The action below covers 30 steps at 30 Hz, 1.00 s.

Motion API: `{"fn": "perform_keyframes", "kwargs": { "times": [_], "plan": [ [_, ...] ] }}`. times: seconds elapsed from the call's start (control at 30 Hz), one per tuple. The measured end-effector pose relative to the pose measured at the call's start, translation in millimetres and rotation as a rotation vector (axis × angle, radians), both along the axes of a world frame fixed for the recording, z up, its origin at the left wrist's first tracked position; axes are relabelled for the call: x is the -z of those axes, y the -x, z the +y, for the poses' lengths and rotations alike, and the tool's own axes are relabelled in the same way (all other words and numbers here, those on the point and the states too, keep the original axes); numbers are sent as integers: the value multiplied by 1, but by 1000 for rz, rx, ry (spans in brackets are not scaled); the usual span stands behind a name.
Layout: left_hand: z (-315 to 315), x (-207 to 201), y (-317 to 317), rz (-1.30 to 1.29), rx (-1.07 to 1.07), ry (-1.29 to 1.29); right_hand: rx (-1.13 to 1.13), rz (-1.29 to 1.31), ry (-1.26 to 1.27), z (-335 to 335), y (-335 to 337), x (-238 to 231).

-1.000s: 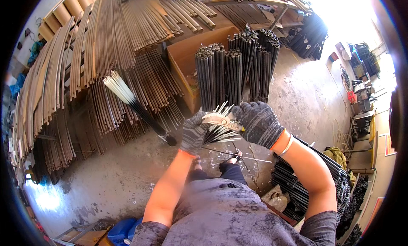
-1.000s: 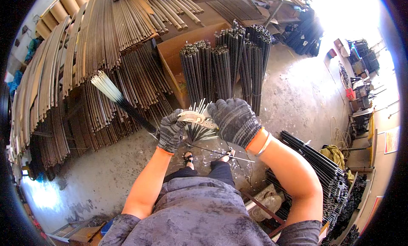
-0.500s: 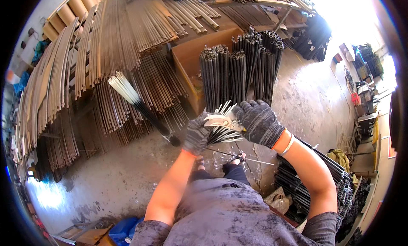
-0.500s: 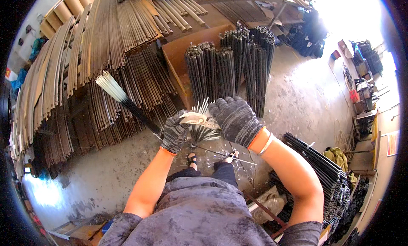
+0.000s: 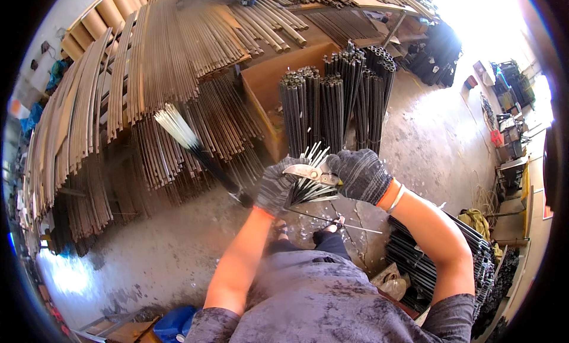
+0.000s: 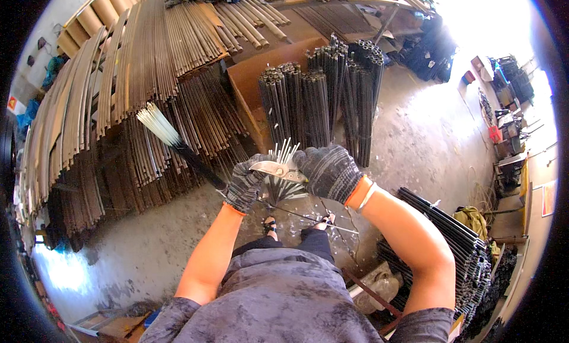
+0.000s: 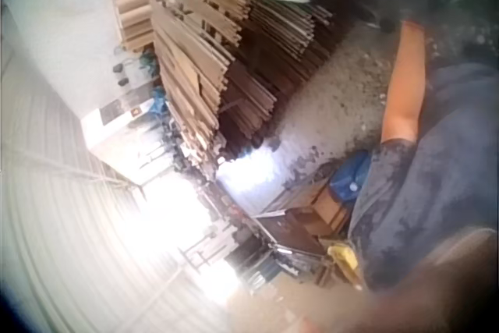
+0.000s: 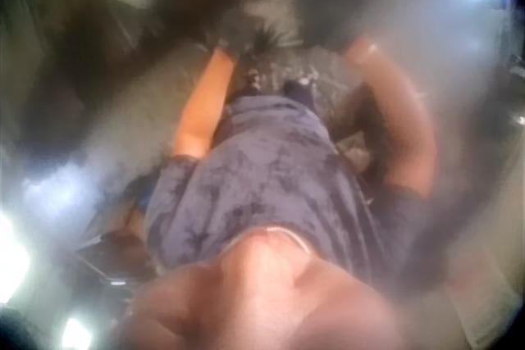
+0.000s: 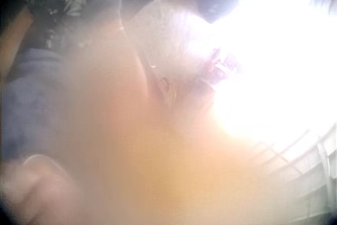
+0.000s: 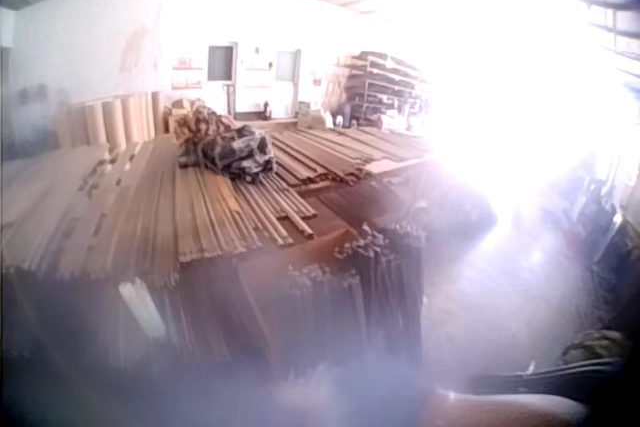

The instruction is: The person picks up bundles of thin metal rods from the floor, uses snips to cut the wire ties holding the bundles together, and drops the cut wire pieces into a container.

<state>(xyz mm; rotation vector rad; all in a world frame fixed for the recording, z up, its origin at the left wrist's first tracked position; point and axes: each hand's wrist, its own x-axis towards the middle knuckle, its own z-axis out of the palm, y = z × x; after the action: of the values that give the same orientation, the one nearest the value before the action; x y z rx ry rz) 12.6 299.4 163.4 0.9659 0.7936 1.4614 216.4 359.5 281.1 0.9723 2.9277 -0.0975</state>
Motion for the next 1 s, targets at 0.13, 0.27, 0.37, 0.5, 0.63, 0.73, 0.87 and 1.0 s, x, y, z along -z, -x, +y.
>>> {"fn": "perform_keyframes", "kwargs": {
  "times": [0.13, 0.27, 0.37, 0.5, 0.63, 0.73, 0.87, 1.0],
  "plan": [
    [-2, -1, 6, 55, -36, 85, 183, 290, 128, 3, 7, -14],
    [2, 10, 11, 50, -35, 131, 389, 900, 629, 2, -22, 3],
    [5, 8, 10, 34, -65, 116, 409, 1209, 623, -3, -54, 23],
    [11, 36, 5, -158, -158, -46, 756, 1429, 781, -16, -124, 47],
    [17, 23, 19, 181, 60, 73, 1169, 1481, 876, -76, -199, 135],
    [24, 34, 24, 360, 211, 72, 1343, 938, 901, -156, -218, 205],
    [32, 16, 21, 616, 372, 5, 1175, 694, 959, -207, -149, 208],
    [40, 18, 3, 510, 447, 4, 1092, 1114, 1097, -183, -98, 186]
  ]
}}
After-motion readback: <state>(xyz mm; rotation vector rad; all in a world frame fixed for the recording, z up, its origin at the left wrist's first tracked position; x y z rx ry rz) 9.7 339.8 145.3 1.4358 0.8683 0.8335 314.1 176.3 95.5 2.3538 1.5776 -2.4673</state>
